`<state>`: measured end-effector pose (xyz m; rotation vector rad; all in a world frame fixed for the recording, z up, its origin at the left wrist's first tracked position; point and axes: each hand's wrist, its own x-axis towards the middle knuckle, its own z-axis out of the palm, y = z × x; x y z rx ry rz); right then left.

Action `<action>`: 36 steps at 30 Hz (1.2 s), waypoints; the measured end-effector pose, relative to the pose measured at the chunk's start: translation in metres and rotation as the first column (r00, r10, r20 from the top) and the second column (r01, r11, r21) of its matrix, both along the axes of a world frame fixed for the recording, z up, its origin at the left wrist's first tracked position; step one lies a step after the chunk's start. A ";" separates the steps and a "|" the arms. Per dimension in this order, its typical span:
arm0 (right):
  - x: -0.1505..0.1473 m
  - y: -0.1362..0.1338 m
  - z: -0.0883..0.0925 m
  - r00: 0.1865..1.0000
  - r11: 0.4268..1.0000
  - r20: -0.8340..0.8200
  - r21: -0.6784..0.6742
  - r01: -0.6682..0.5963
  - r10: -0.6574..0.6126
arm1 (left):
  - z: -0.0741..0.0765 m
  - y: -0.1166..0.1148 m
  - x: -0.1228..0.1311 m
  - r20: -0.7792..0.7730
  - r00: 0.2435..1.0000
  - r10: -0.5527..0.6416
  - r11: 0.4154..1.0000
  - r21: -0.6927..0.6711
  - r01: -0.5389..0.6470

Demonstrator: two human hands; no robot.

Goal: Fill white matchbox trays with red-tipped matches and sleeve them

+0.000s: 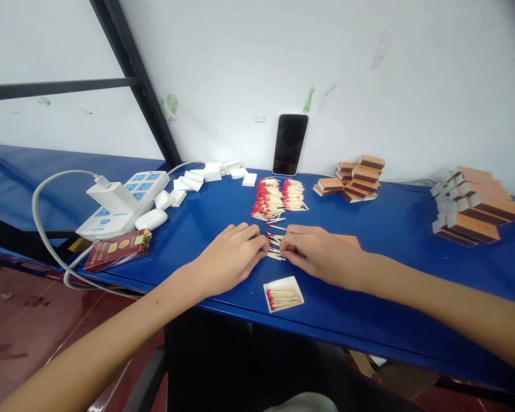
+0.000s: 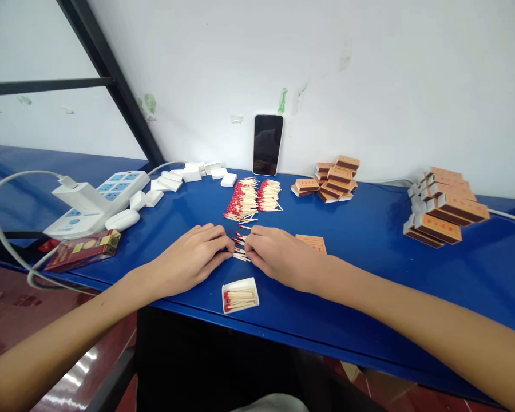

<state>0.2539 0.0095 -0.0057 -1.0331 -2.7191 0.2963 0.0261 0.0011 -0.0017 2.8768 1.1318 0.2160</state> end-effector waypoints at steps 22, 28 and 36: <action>-0.027 0.002 0.012 0.973 0.988 0.203 0.090 -0.125 0.105 | 0.009 -0.074 0.013 0.018 1.000 0.001 0.993 -0.116 0.001; -0.022 0.008 0.008 0.980 0.993 0.172 0.038 -0.109 0.101 | 0.011 -0.067 0.012 0.121 0.991 0.048 0.978 -0.209 -0.022; -0.019 0.013 0.022 0.957 0.990 0.266 -0.109 -0.090 0.116 | 0.025 -0.029 -0.007 0.305 0.914 0.266 0.948 -0.255 -0.191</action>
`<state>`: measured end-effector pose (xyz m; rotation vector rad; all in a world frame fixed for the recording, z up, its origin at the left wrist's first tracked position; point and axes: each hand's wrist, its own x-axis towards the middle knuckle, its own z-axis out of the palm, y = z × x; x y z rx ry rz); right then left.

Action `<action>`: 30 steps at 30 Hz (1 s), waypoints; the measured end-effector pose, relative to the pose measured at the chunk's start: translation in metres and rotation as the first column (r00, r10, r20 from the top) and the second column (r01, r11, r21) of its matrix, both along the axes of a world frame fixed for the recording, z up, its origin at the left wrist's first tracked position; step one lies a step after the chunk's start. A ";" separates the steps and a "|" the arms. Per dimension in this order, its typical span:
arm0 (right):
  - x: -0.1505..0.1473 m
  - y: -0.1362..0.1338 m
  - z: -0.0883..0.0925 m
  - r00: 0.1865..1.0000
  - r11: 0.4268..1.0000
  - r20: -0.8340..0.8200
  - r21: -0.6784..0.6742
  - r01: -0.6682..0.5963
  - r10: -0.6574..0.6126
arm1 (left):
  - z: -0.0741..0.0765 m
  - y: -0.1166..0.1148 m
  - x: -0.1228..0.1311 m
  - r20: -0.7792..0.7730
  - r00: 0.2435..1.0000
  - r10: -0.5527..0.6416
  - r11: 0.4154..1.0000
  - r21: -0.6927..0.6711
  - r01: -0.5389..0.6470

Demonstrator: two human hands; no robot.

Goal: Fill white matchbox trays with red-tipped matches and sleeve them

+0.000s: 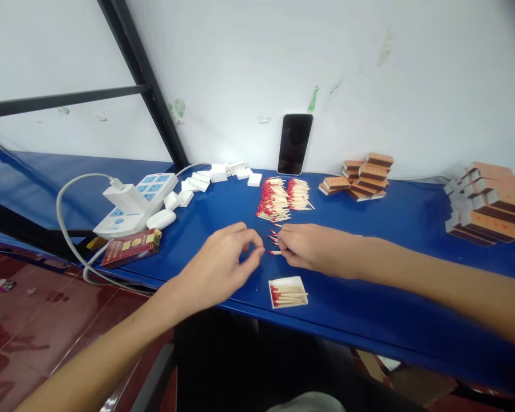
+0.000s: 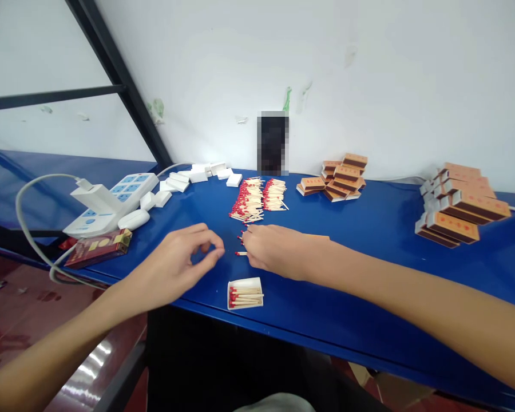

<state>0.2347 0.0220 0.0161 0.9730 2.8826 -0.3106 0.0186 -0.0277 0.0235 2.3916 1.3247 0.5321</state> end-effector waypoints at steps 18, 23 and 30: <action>0.008 -0.059 0.005 0.991 0.995 -0.136 -0.103 -0.015 0.000 | -0.023 0.049 0.010 -0.072 0.986 -0.148 0.981 0.113 0.155; 0.015 -0.058 -0.005 0.961 0.979 -0.263 -0.201 0.031 -0.085 | -0.025 0.050 0.013 -0.073 0.991 -0.115 0.989 0.087 0.121; 0.016 -0.063 -0.027 0.821 0.932 -0.489 -0.336 0.132 -0.293 | -0.027 0.055 0.018 -0.053 0.987 -0.150 0.989 -0.021 0.149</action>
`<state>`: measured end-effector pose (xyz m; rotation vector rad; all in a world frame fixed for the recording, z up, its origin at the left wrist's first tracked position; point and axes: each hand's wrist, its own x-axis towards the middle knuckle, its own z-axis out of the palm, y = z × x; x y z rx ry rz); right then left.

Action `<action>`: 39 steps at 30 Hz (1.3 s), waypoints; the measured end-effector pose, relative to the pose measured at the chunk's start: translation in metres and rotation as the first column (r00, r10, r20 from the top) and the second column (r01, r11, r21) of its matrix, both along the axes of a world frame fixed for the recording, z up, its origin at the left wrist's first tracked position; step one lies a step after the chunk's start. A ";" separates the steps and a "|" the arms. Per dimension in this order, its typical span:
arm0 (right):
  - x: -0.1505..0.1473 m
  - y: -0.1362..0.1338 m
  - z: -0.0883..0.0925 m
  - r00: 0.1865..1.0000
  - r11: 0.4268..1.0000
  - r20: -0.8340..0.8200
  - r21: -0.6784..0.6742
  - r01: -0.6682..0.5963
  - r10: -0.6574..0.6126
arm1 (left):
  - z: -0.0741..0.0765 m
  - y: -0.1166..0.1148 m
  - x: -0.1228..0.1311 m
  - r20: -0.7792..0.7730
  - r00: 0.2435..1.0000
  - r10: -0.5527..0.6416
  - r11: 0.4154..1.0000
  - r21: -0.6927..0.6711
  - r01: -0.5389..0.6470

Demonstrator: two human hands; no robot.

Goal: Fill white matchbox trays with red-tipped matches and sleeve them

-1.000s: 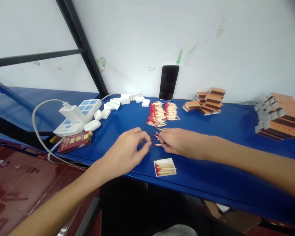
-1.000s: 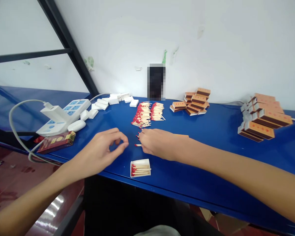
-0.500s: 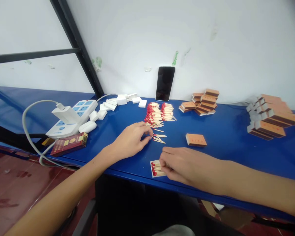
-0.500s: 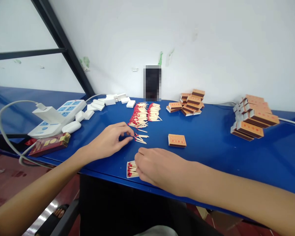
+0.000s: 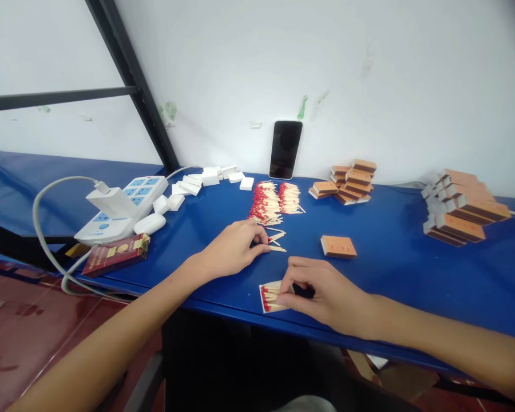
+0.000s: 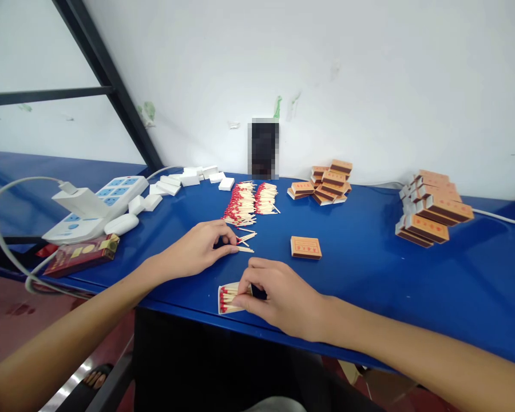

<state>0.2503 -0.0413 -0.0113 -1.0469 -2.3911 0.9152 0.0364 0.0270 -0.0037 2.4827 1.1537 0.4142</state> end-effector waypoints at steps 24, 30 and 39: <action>-0.004 0.080 -0.002 0.953 0.937 0.294 0.347 -0.035 -0.073 | 0.014 -0.036 -0.019 -0.480 0.844 -0.240 0.941 0.098 0.323; -0.007 0.078 0.011 0.923 0.944 0.384 0.311 -0.113 -0.017 | 0.043 -0.042 -0.021 -0.361 0.889 -0.282 0.958 -0.051 0.283; 0.002 0.060 0.044 0.773 0.951 0.628 0.173 -0.257 0.095 | 0.037 -0.075 -0.003 -0.364 0.872 -0.327 0.936 0.004 0.353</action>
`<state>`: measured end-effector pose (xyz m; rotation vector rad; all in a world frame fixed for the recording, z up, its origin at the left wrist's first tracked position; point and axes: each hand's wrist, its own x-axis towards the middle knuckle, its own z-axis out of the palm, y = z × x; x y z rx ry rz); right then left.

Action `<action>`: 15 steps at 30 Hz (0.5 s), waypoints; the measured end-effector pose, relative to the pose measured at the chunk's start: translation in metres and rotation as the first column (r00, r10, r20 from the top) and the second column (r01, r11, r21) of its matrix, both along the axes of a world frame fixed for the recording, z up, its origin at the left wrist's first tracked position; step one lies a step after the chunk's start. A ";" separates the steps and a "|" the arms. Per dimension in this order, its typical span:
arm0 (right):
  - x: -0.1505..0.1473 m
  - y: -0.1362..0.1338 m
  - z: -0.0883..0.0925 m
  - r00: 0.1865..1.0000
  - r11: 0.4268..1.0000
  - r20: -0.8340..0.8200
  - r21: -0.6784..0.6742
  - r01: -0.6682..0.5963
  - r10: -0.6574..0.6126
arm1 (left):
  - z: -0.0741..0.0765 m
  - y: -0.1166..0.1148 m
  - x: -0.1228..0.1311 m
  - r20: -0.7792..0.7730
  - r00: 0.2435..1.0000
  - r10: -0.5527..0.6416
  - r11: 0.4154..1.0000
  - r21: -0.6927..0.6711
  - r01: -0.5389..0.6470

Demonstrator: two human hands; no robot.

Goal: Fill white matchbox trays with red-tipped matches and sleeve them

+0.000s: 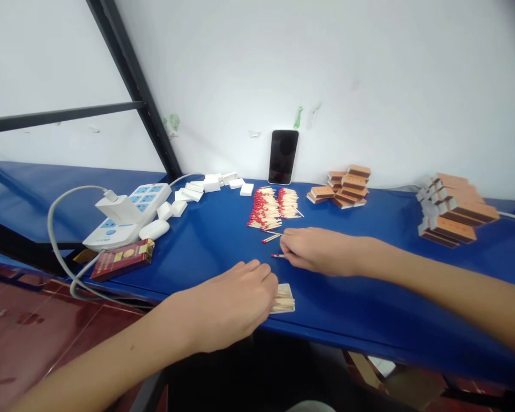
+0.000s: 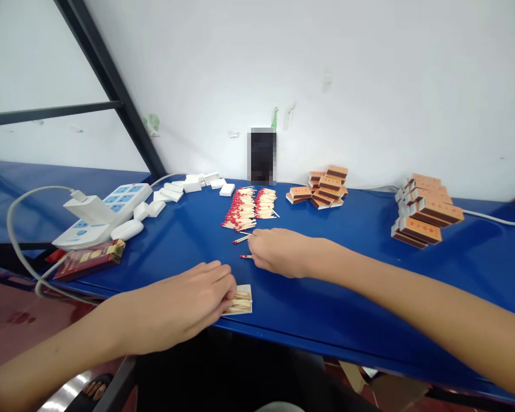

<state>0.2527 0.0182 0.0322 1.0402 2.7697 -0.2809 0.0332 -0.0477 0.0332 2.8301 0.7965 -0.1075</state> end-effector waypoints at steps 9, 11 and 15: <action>0.012 -0.038 0.010 0.981 0.994 -0.192 -0.093 -0.061 0.042 | -0.003 -0.014 -0.007 0.245 0.932 0.268 0.963 -0.101 -0.250; 0.005 -0.044 0.009 0.978 0.989 -0.166 -0.049 -0.139 0.129 | -0.011 -0.020 -0.009 0.313 0.880 0.358 0.934 -0.110 -0.340; -0.009 -0.048 0.006 0.947 0.941 -0.019 0.120 -0.316 0.321 | -0.037 -0.027 -0.010 0.448 0.798 0.403 0.912 -0.129 -0.388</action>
